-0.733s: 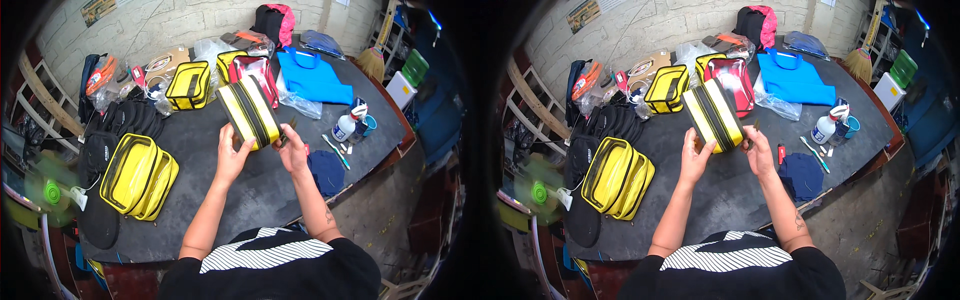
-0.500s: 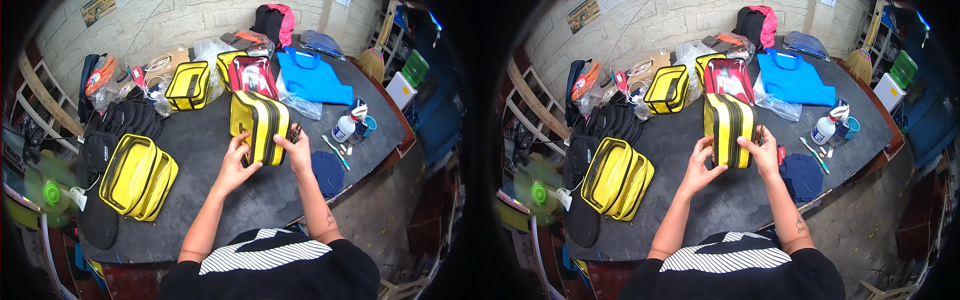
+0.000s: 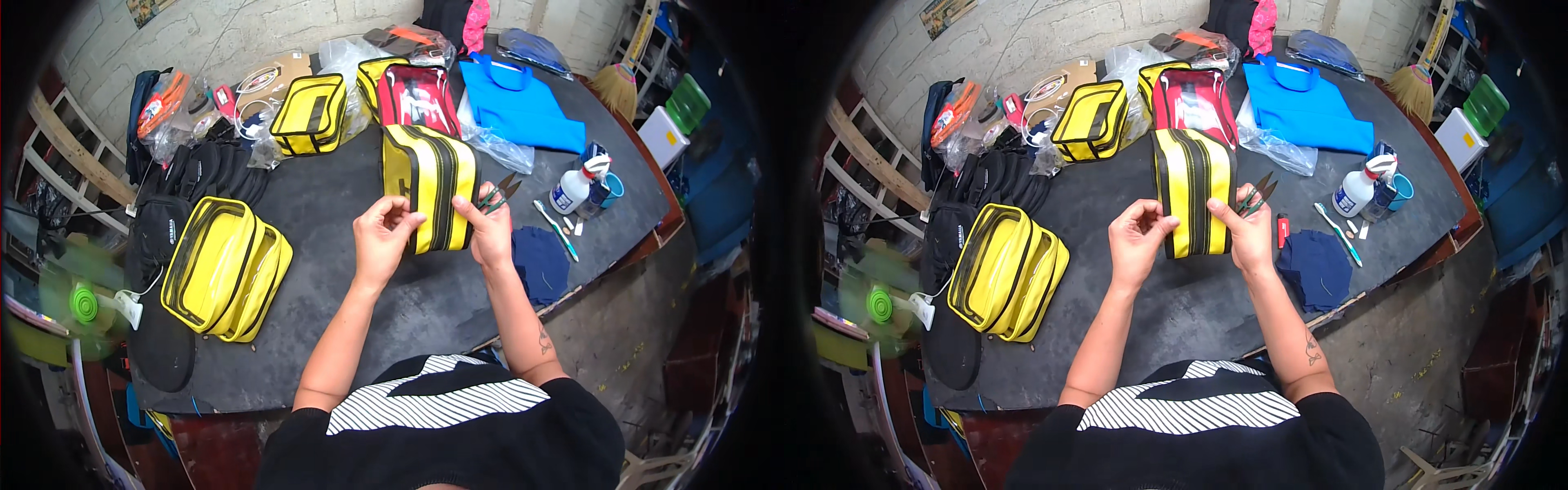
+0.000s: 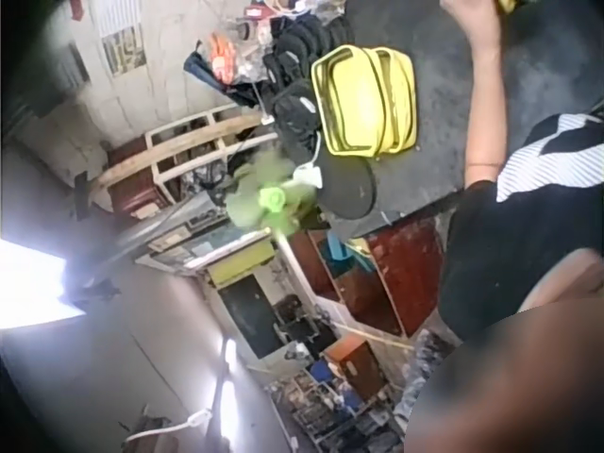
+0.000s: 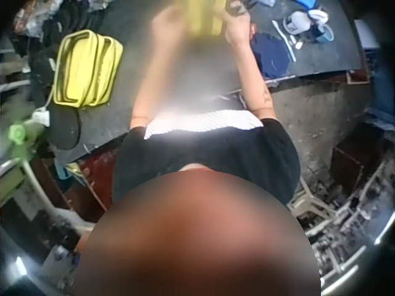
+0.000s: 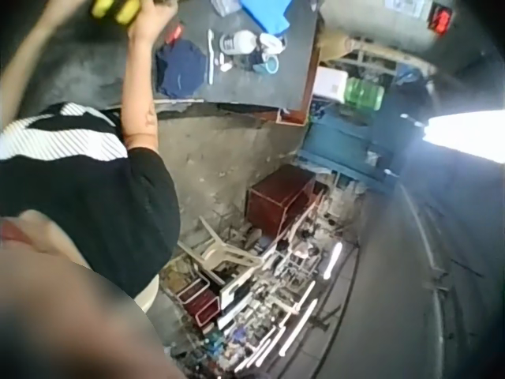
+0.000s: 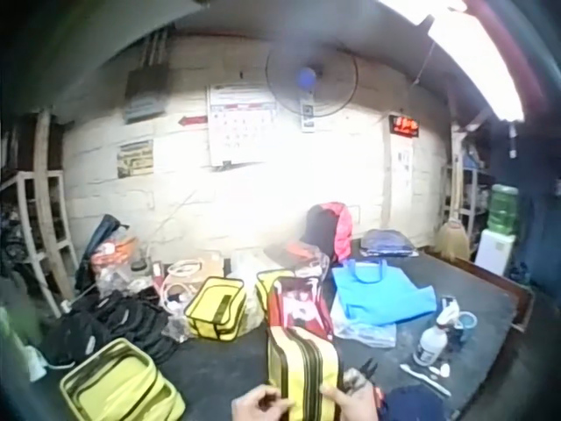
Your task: Trimming loose threads from yellow textile pouches using small nippers.
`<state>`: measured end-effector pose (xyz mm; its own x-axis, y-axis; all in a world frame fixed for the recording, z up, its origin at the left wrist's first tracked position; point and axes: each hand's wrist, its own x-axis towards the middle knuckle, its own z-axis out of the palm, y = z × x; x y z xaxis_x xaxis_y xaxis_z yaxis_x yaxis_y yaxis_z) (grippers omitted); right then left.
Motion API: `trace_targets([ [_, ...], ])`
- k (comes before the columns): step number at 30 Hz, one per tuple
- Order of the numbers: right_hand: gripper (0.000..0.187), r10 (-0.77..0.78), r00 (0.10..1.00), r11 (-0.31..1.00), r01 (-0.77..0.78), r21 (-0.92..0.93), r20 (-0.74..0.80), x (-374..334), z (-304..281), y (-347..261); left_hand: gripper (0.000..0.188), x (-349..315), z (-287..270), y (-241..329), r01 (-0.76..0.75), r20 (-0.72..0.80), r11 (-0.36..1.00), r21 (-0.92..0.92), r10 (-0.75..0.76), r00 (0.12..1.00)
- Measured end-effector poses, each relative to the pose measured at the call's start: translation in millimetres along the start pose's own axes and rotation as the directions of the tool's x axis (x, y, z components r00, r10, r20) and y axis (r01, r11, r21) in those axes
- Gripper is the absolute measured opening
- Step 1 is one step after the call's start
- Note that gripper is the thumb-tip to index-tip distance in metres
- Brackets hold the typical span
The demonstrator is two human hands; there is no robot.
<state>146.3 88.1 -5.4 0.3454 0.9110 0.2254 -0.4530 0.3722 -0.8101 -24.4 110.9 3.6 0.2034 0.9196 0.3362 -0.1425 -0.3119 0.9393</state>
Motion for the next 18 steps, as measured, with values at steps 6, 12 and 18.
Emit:
trace_targets([
  [6, 0.023, -0.051, 0.998, 0.997, 0.053, -0.059, 0.035, 3.4, 5.6, -6.3, 0.014, -0.5, 0.9, 19.2, -0.057, -0.191, 0.972, -0.229, 0.013, 0.981],
  [12, 0.024, -0.068, 0.996, 0.995, 0.072, -0.072, 0.057, 5.1, 16.8, -7.5, 0.032, 4.1, 7.2, 19.9, -0.396, -0.076, 0.746, 0.535, 0.51, 0.857],
  [18, 0.026, -0.03, 0.998, 0.986, 0.039, -0.16, 0.058, 2.6, 17.2, -14.1, 0.003, 23.6, 13.3, 22.0, -0.409, -0.141, 0.707, 0.577, 0.579, 0.803],
])
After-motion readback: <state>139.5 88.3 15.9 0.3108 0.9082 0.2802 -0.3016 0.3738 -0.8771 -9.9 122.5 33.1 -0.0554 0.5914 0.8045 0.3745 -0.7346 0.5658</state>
